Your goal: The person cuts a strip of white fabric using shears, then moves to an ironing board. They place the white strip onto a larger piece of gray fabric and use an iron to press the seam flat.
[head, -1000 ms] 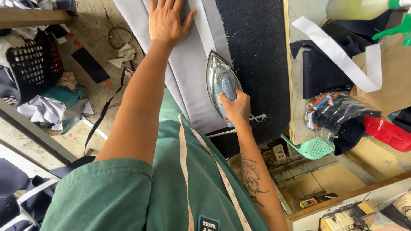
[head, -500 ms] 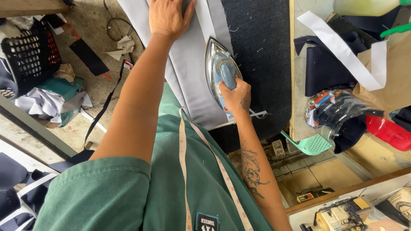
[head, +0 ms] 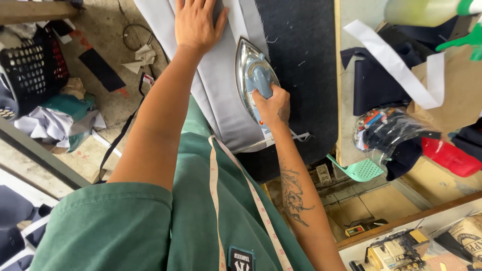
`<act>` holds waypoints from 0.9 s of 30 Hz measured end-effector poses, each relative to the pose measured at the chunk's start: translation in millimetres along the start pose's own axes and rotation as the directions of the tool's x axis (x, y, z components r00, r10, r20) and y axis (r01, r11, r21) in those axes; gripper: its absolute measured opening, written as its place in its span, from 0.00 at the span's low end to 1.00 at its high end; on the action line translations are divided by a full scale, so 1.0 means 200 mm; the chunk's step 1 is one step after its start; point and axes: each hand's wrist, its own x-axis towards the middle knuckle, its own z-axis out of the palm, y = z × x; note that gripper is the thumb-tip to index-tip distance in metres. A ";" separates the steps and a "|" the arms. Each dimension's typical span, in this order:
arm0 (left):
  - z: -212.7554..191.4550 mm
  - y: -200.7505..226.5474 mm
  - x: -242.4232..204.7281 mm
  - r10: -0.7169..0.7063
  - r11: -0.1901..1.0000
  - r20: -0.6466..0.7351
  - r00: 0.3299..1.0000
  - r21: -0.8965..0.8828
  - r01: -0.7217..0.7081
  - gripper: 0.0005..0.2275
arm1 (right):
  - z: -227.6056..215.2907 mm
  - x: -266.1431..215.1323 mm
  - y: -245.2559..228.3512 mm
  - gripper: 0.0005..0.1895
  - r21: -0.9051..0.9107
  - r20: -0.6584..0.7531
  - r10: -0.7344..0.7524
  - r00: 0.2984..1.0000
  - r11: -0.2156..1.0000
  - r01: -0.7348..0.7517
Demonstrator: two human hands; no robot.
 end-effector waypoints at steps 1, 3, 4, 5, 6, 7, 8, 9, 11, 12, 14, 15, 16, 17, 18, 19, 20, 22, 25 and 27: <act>-0.03 0.00 -0.03 -0.012 1.000 0.087 0.996 0.002 0.012 0.19 | 0.01 -0.01 -0.01 0.16 -0.024 0.048 0.048 0.998 0.999 -0.047; -0.02 0.00 -0.02 -0.012 1.000 0.106 0.994 0.005 0.012 0.19 | 0.03 0.03 -0.01 0.16 -0.006 0.027 0.002 1.000 1.000 -0.002; -0.03 0.00 -0.01 -0.012 1.000 0.123 0.992 0.013 0.011 0.20 | 0.04 0.05 -0.01 0.17 0.013 0.008 -0.047 0.999 0.999 0.047; -0.05 0.00 0.00 -0.012 1.000 0.119 0.993 0.016 0.010 0.20 | 0.03 0.05 -0.05 0.17 0.015 0.007 -0.052 0.999 0.999 0.052; -0.07 0.00 0.01 -0.027 0.999 0.177 0.984 -0.041 0.035 0.22 | 0.02 0.06 -0.09 0.16 -0.007 0.039 0.001 0.999 1.000 -0.001; -0.09 0.01 0.03 -0.033 0.993 0.237 0.971 -0.100 0.058 0.25 | 0.01 0.06 -0.12 0.16 -0.030 0.065 0.060 0.996 0.998 -0.058; -0.10 0.00 0.06 -0.026 0.993 0.234 0.972 -0.102 0.052 0.25 | 0.01 0.08 -0.16 0.16 -0.025 0.060 0.060 0.996 0.998 -0.058; -0.12 0.00 0.08 -0.030 0.996 0.240 0.970 -0.070 0.048 0.26 | 0.01 0.09 -0.18 0.16 -0.021 0.062 0.073 0.995 0.997 -0.072; -0.14 -0.02 0.10 -0.035 0.998 0.238 0.971 -0.036 0.045 0.28 | 0.02 0.11 -0.21 0.16 -0.017 0.062 0.079 0.995 0.997 -0.078; -0.13 -0.04 0.11 -0.014 0.999 0.213 0.977 -0.036 0.022 0.26 | 0.02 0.11 -0.21 0.16 -0.022 0.053 0.074 0.996 0.997 -0.073; -0.13 -0.08 0.15 0.004 1.000 0.174 0.985 -0.028 0.001 0.25 | 0.03 0.15 -0.25 0.17 -0.027 0.041 0.055 0.998 0.998 -0.054; -0.13 -0.09 0.17 0.017 1.000 0.163 0.986 -0.014 -0.015 0.25 | 0.03 0.15 -0.26 0.16 -0.045 0.045 0.075 0.996 0.996 -0.073; -0.13 -0.10 0.18 0.031 1.000 0.153 0.988 0.000 -0.031 0.26 | 0.03 0.16 -0.27 0.16 -0.063 0.049 0.095 0.994 0.994 -0.092; -0.12 -0.10 0.19 0.030 1.000 0.147 0.989 0.000 -0.030 0.26 | 0.03 0.17 -0.28 0.16 -0.064 0.046 0.091 0.995 0.994 -0.088; -0.11 -0.11 0.20 0.032 0.999 0.156 0.987 0.003 -0.033 0.26 | 0.04 0.19 -0.29 0.16 -0.058 0.046 0.085 0.995 0.995 -0.082; -0.11 -0.11 0.19 0.034 0.999 0.174 0.984 0.003 -0.035 0.26 | 0.04 0.18 -0.28 0.15 -0.054 0.049 0.087 0.995 0.995 -0.084; -0.12 -0.11 0.20 0.033 0.999 0.176 0.984 0.001 -0.033 0.26 | 0.04 0.19 -0.30 0.15 -0.056 0.050 0.090 0.995 0.995 -0.088; -0.14 -0.12 0.21 0.019 0.999 0.160 0.987 -0.042 -0.012 0.26 | 0.04 0.19 -0.31 0.17 -0.067 0.045 0.092 0.995 0.994 -0.089; -0.12 -0.10 0.20 0.001 1.000 0.163 0.987 -0.013 0.001 0.31 | 0.06 0.21 -0.27 0.19 -0.053 0.029 0.023 0.999 0.998 -0.021; -0.12 -0.10 0.18 0.009 1.000 0.180 0.984 0.021 -0.013 0.32 | 0.05 0.20 -0.27 0.18 -0.048 0.033 0.040 0.999 0.998 -0.038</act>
